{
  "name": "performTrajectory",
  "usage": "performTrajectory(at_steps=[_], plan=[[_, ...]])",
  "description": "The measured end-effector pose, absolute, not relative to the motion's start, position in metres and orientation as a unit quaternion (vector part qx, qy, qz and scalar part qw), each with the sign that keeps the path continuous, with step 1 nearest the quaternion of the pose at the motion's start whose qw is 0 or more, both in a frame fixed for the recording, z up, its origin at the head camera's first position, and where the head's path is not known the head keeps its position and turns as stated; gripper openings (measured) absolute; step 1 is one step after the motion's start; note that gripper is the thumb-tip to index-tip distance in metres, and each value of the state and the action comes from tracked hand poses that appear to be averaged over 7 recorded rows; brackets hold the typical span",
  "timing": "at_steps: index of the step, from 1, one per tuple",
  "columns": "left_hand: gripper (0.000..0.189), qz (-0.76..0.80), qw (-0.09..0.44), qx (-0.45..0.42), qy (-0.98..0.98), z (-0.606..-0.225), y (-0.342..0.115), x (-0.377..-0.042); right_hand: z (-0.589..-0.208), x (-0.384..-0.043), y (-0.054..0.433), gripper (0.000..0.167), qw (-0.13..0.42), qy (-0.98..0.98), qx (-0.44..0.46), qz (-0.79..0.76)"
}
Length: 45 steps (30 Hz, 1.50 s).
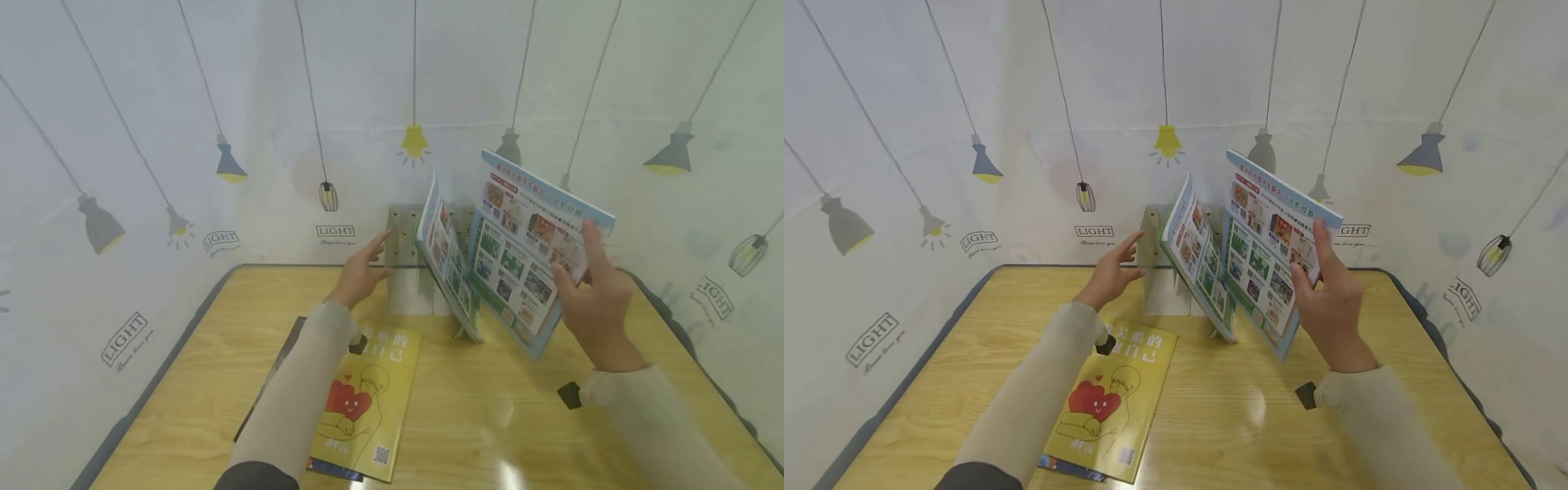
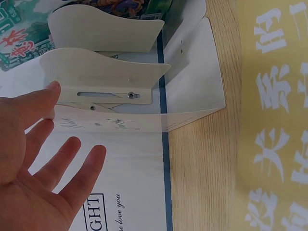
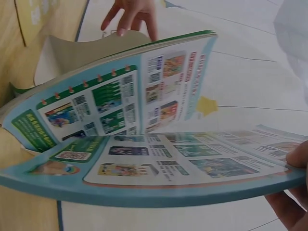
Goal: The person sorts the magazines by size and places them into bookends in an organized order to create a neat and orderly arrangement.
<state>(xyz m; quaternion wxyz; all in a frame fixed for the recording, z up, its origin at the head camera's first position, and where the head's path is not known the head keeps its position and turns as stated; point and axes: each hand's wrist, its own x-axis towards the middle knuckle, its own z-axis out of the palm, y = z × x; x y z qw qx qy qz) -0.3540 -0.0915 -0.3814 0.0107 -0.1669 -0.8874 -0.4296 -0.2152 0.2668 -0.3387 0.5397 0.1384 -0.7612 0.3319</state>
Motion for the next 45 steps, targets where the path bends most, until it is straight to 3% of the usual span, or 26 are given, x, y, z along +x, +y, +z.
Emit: performTrajectory(at_steps=[12, 45], plan=[[0.081, -0.426, 0.004, -0.166, -0.889, -0.380, -0.092, -0.351, -0.368, -0.229, 0.248, 0.068, 0.563, -0.745, 0.130, 0.333], [0.082, -0.435, 0.009, -0.153, -0.887, -0.379, -0.090, -0.351, -0.404, -0.264, 0.212, 0.069, 0.490, -0.771, 0.128, 0.386]])
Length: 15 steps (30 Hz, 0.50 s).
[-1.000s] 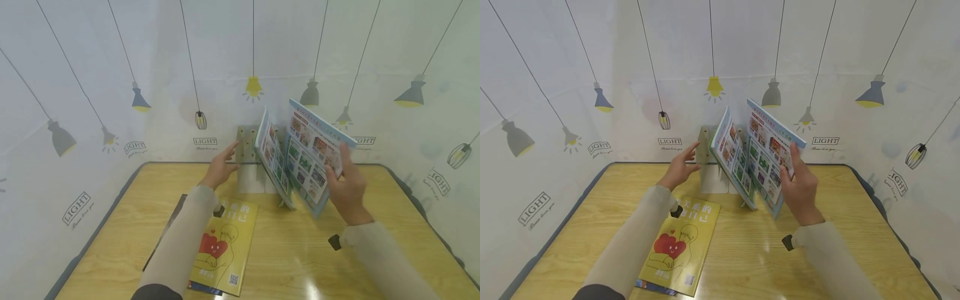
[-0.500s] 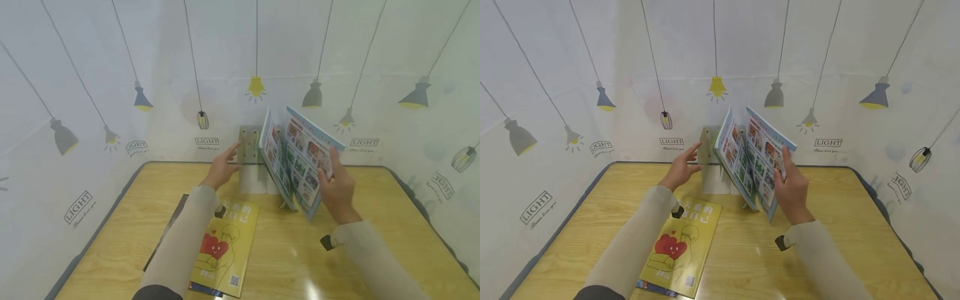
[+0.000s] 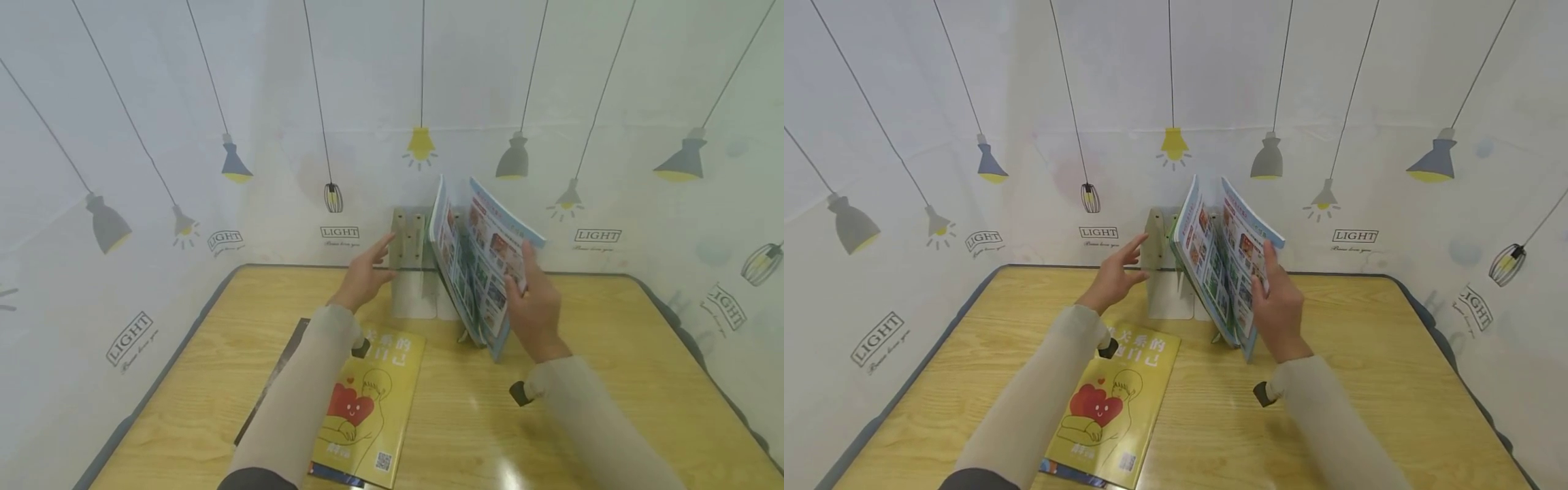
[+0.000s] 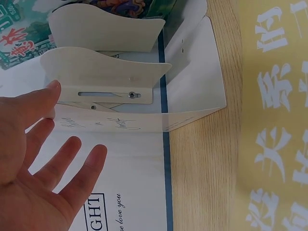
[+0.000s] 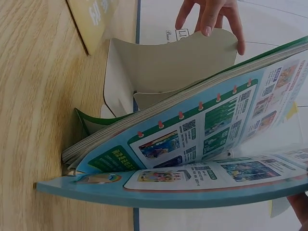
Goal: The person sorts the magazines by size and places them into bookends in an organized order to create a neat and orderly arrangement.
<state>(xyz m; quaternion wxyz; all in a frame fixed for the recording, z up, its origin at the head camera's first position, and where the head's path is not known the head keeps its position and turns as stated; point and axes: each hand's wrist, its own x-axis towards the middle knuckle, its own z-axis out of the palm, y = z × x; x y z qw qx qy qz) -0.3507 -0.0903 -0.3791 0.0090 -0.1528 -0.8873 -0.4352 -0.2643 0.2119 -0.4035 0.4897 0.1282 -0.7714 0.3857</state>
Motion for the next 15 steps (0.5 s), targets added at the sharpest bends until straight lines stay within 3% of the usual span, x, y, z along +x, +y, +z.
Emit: performTrajectory(at_steps=[15], plan=[[0.081, -0.438, 0.006, -0.157, -0.885, -0.379, -0.091, -0.350, -0.403, -0.281, 0.197, 0.065, 0.481, -0.782, 0.134, 0.372]])
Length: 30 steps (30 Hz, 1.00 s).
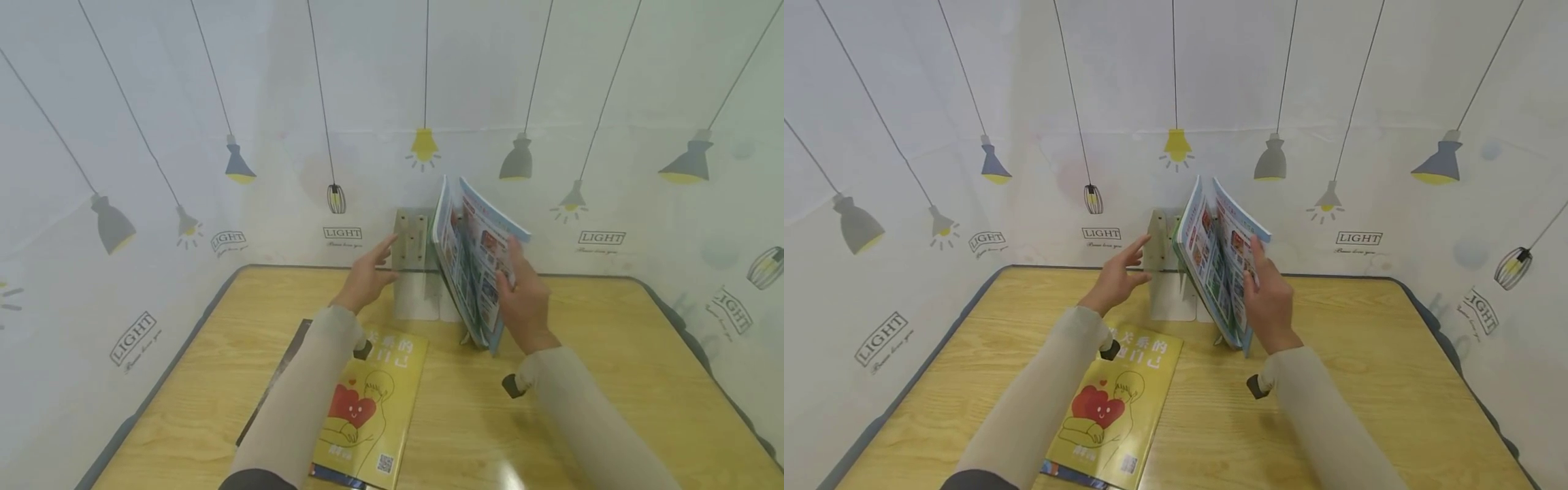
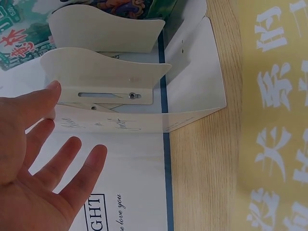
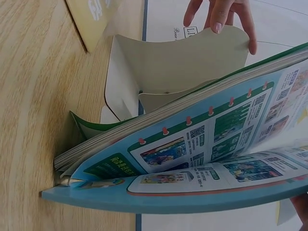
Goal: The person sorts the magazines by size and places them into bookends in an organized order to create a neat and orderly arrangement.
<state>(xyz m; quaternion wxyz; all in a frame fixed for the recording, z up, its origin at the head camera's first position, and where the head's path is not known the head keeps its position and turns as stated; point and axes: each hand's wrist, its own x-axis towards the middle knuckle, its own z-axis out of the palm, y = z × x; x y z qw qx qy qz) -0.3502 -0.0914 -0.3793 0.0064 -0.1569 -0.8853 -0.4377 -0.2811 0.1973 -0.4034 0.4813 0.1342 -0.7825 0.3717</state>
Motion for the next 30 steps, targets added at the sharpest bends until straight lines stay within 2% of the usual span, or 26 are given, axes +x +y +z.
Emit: performTrajectory(at_steps=[18, 22, 30], plan=[[0.081, -0.487, -0.008, -0.165, -0.858, -0.383, -0.099, -0.350, -0.401, -0.295, 0.190, 0.067, 0.484, -0.790, 0.177, 0.332], [0.086, -0.514, -0.024, -0.160, -0.842, -0.382, -0.098, -0.346, -0.401, -0.297, 0.190, 0.068, 0.476, -0.796, 0.176, 0.329], [0.093, -0.522, -0.015, -0.149, -0.840, -0.384, -0.095, -0.342, -0.398, -0.299, 0.193, 0.070, 0.477, -0.798, 0.168, 0.327]])
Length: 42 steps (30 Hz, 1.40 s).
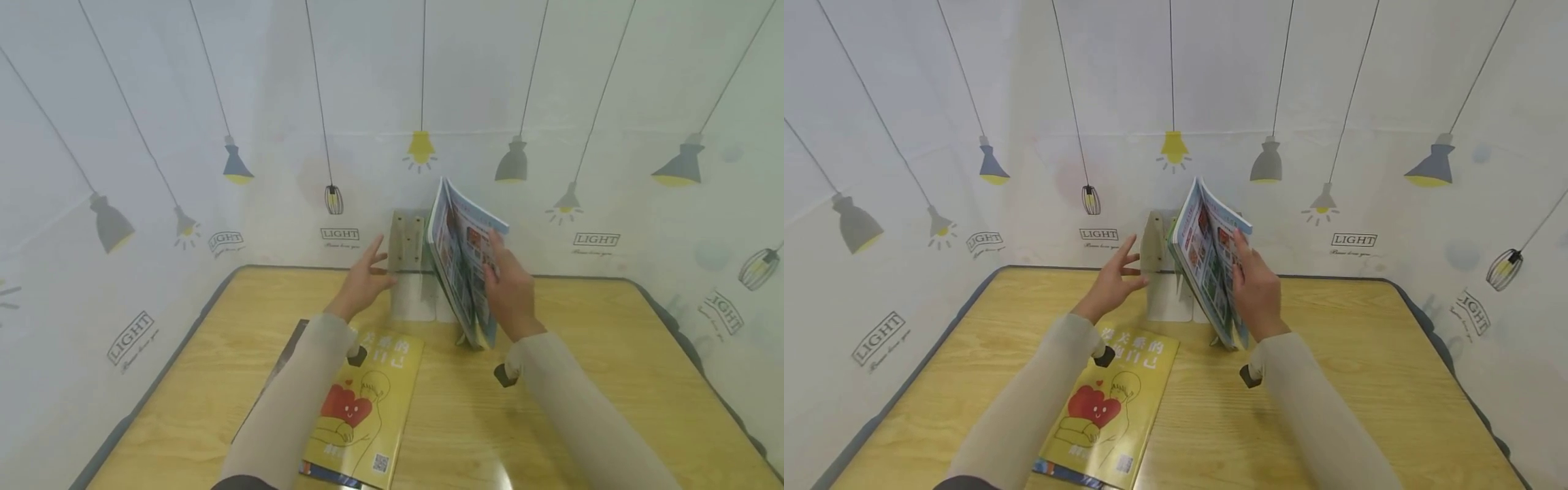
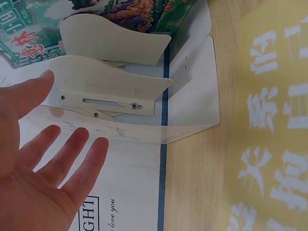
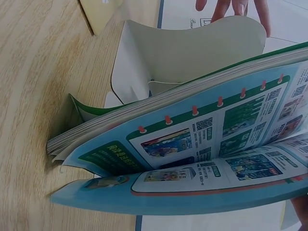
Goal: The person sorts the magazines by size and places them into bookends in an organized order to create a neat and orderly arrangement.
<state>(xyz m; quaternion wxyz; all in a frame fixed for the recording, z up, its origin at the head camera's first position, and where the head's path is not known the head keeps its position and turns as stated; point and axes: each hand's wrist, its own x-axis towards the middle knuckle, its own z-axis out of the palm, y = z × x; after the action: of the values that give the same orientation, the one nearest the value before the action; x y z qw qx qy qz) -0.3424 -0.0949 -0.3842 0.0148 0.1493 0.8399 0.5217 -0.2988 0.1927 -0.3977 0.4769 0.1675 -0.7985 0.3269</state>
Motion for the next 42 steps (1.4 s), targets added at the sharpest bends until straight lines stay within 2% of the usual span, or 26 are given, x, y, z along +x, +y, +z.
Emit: performTrajectory(at_steps=[9, 18, 35, 42], plan=[[0.085, 0.468, -0.003, 0.148, 0.871, -0.393, -0.102, -0.329, -0.398, -0.299, 0.194, 0.069, 0.472, -0.801, 0.167, 0.329], [0.078, 0.448, -0.007, 0.159, 0.880, -0.394, -0.115, -0.313, -0.400, -0.297, 0.195, 0.067, 0.472, -0.802, 0.212, 0.299], [0.072, 0.442, 0.014, 0.166, 0.881, -0.387, -0.135, -0.284, -0.416, -0.281, 0.194, 0.058, 0.470, -0.785, 0.289, 0.283], [0.070, 0.434, 0.013, 0.193, 0.880, -0.398, -0.143, -0.275, -0.426, -0.279, 0.196, 0.059, 0.446, -0.799, 0.302, 0.268]])
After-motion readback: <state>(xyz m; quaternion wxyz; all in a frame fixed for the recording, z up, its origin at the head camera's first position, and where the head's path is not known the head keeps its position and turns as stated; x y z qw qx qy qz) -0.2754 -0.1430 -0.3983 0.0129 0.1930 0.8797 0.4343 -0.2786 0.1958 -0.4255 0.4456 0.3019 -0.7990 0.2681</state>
